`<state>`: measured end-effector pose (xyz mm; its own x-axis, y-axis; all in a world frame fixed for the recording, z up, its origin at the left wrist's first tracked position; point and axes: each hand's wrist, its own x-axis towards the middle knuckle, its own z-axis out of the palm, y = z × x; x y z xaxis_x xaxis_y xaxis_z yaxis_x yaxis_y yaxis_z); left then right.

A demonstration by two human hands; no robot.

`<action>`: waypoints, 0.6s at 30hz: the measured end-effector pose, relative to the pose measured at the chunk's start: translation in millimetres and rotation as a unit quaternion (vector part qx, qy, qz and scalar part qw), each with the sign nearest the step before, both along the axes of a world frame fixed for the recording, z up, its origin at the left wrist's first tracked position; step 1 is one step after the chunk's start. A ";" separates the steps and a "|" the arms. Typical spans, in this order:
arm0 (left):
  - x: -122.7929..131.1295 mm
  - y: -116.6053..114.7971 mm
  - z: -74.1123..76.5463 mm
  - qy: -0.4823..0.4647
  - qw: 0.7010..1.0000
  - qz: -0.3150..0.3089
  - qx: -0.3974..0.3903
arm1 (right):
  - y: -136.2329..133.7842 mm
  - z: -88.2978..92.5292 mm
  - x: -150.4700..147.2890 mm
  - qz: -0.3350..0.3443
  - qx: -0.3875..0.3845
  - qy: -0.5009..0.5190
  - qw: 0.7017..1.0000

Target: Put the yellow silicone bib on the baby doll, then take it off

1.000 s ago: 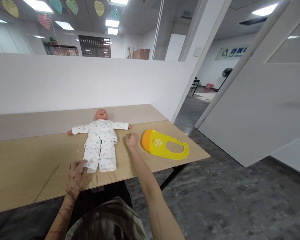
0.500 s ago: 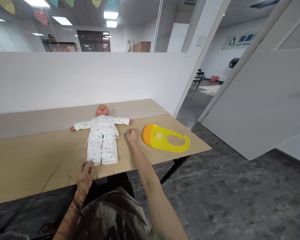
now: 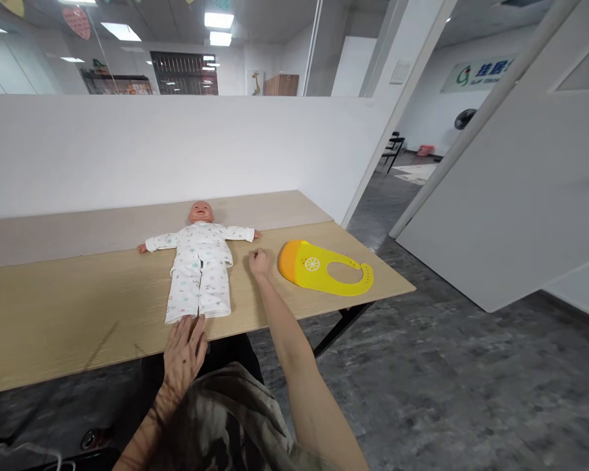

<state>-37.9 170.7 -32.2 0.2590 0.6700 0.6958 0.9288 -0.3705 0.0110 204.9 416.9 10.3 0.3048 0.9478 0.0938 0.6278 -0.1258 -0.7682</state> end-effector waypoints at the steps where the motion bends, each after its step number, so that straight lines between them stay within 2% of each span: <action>1: 1.8 2.3 2.7 0.011 1.000 0.004 -0.016 | 0.0 -0.1 0.1 -0.001 0.000 0.001 1.000; 8: 1.4 14.0 17.8 0.069 0.995 -0.029 -0.071 | 2.0 -2.8 0.7 0.000 0.006 0.002 1.000; 18: 5.5 11.4 20.9 0.076 0.993 -0.009 -0.085 | 5.9 -6.5 1.0 -0.013 0.019 0.002 1.000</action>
